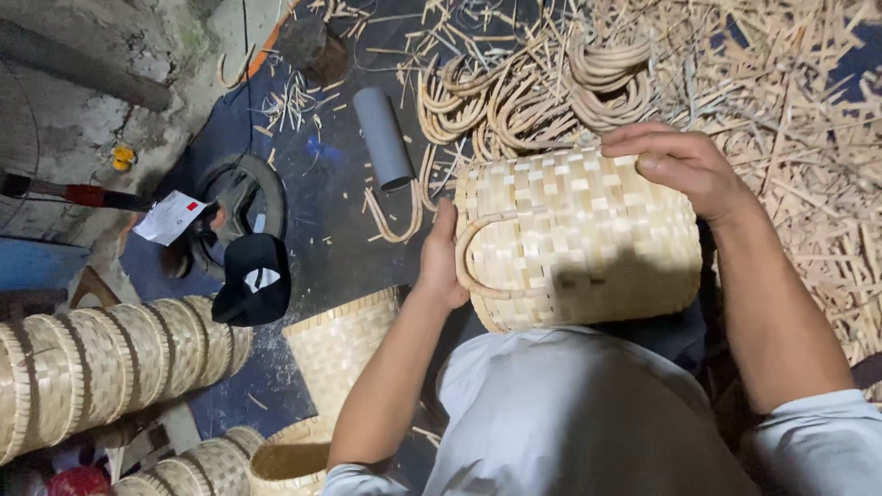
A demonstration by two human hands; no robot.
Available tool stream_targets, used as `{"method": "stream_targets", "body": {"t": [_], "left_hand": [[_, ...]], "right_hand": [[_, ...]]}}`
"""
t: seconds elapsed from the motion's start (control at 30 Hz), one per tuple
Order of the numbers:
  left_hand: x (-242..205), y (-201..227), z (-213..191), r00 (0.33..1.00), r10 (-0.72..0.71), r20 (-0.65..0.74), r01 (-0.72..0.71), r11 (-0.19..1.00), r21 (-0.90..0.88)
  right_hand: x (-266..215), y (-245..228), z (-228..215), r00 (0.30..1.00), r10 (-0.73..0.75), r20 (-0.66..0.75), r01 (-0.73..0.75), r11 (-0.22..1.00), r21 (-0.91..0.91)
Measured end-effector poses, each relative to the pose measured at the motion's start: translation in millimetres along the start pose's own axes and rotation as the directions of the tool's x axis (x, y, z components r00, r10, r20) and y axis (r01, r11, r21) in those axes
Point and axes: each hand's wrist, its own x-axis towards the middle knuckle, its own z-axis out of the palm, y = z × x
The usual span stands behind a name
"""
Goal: The person attaches curved handles to woven baskets by inserting the ends through the weave and securing them into place by hand.
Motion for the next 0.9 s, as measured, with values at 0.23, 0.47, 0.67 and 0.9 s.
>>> {"method": "stream_targets", "body": {"t": [0.23,0.47,0.67,0.9], "left_hand": [[1.4,4.1,4.4,1.000,-0.023,0.007,0.023,1.000,-0.013],[4.8,8.2,15.5,0.996,0.010,0.084,-0.008,1.000,-0.027],[4.1,9.0,21.0,0.998,-0.013,0.061,0.015,0.999,-0.035],[-0.7,8.1,24.0,0.997,-0.013,0.071,0.015,1.000,-0.027]], "right_hand": [[2.4,2.7,-3.0,1.000,0.009,0.009,-0.009,1.000,-0.001],[1.5,4.5,-7.5,1.000,0.015,-0.011,-0.014,0.999,0.048],[-3.4,4.8,-9.4,1.000,-0.019,-0.024,0.019,0.999,0.029],[-7.0,-3.8,-7.2,0.999,0.022,-0.045,-0.019,0.998,0.064]]}}
